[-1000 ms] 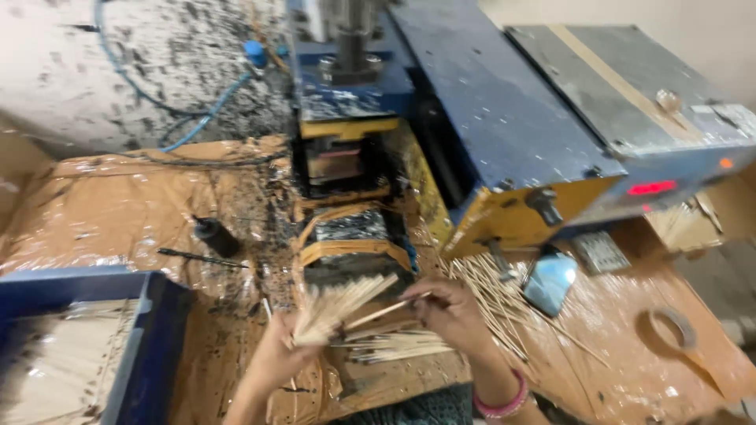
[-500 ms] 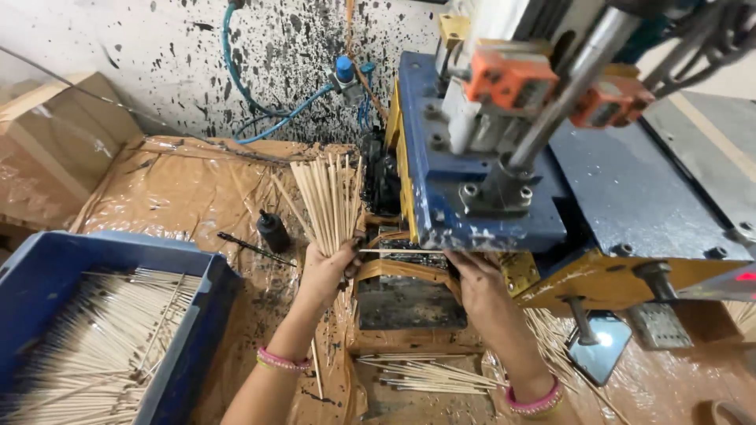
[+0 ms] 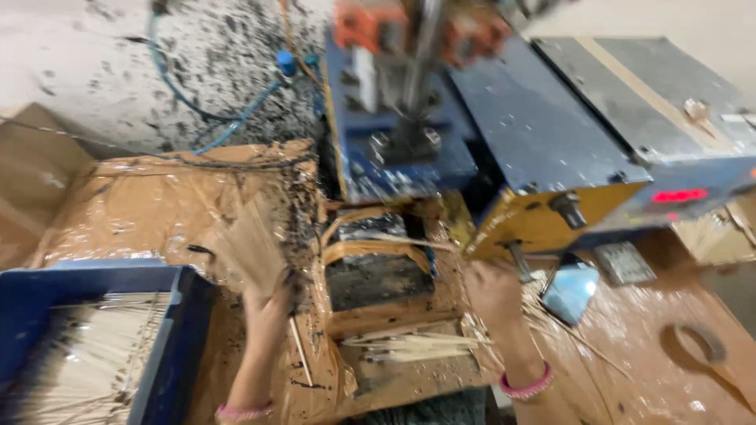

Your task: The person is feeding bundles of wooden sticks into a machine in a manufacturing facility.

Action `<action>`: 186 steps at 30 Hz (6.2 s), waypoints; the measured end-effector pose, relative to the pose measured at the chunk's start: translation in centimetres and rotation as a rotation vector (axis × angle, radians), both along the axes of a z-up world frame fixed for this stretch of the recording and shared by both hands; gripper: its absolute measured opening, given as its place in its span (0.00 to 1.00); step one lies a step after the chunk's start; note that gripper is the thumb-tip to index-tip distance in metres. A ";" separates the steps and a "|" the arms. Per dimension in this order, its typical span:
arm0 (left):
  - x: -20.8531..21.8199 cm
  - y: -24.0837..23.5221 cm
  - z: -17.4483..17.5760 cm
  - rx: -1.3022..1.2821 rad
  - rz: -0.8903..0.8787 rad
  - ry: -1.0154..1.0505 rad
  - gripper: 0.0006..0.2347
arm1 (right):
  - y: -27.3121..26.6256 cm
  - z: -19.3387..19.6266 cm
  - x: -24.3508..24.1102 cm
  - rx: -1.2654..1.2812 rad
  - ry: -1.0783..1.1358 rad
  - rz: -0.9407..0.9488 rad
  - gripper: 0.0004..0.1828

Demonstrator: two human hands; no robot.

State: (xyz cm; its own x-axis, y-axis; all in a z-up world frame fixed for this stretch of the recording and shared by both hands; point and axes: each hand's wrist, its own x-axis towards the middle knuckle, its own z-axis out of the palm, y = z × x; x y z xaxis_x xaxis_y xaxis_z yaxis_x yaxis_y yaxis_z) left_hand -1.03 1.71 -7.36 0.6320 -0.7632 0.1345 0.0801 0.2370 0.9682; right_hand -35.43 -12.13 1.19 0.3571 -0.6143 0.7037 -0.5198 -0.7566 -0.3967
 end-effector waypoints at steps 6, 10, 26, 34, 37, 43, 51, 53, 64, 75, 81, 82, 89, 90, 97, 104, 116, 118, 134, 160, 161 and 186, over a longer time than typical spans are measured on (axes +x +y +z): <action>-0.2 4.5 -6.6 0.009 0.006 -0.035 0.04 | -2.1 -10.5 -10.5 -0.019 0.052 -0.289 0.11; -2.2 3.9 -6.4 0.132 -0.321 -0.125 0.05 | 2.6 -5.0 -4.8 0.733 -0.323 0.009 0.17; 2.1 -7.0 3.9 0.041 -0.196 -0.029 0.05 | -2.4 4.0 8.4 -0.068 0.283 0.338 0.24; 0.4 -7.9 4.6 -0.059 -0.316 0.225 0.07 | -2.7 0.6 6.5 0.181 0.281 0.132 0.17; 1.2 -7.5 2.8 -0.031 -0.271 0.085 0.04 | -9.1 -8.7 5.1 0.311 0.366 0.085 0.10; 5.0 1.1 -9.1 0.100 0.005 -0.501 0.14 | 0.0 2.5 2.4 0.099 0.150 0.048 0.14; 3.6 10.0 -12.1 0.083 0.317 -0.502 0.08 | -3.1 -12.1 -10.8 -0.024 0.040 -0.441 0.09; 2.5 9.4 -11.4 0.077 0.335 -0.478 0.07 | -1.4 -10.7 -9.2 -0.128 0.119 -0.519 0.14; 0.0 1.3 3.9 0.138 -0.235 -0.156 0.05 | 0.6 1.6 4.4 0.608 -0.280 0.663 0.14; -0.1 -7.7 4.6 -0.006 -0.197 0.197 0.06 | -1.8 3.7 7.5 -0.010 0.310 0.257 0.25; 0.0 -8.1 3.6 -0.087 -0.236 0.250 0.06 | -3.9 -0.7 6.5 0.460 0.320 0.097 0.19; 0.0 -8.1 3.4 -0.073 -0.231 0.229 0.06 | -4.8 -2.0 6.2 0.265 0.278 0.168 0.16; 0.1 -1.8 2.2 0.121 0.018 -0.040 0.08 | -0.7 1.0 1.7 -0.137 0.140 0.098 0.13; 1.0 -0.7 -0.3 0.005 0.079 -0.181 0.05 | -1.0 -1.1 -0.7 0.005 0.093 -0.020 0.10; 0.0 4.6 -4.0 -0.078 0.140 -0.247 0.03 | -3.3 -12.1 -11.3 -0.008 0.187 -0.267 0.10; -3.3 3.0 1.8 0.046 -0.264 -0.676 0.09 | 2.8 -2.7 0.4 0.923 -0.417 0.608 0.26; 2.6 -7.0 3.5 0.057 -0.202 0.023 0.08 | -1.9 4.7 8.3 -0.130 0.370 0.266 0.27; 0.1 -7.3 6.3 -0.003 -0.311 0.220 0.06 | -1.7 4.2 7.5 -0.032 0.306 0.248 0.21; 2.7 -2.1 -1.4 -0.052 -0.034 -0.232 0.11 | 0.1 1.4 1.4 -0.145 0.109 0.091 0.13; 2.8 -6.1 4.9 0.026 -0.196 0.115 0.07 | -2.4 4.1 8.5 -0.098 0.303 0.324 0.21; 2.0 -6.4 5.4 0.026 -0.187 0.115 0.07 | -2.8 3.7 8.4 -0.099 0.302 0.333 0.21; 0.1 3.2 -1.5 0.013 0.045 -0.179 0.05 | -0.5 -7.3 -8.6 0.021 -0.028 -0.203 0.19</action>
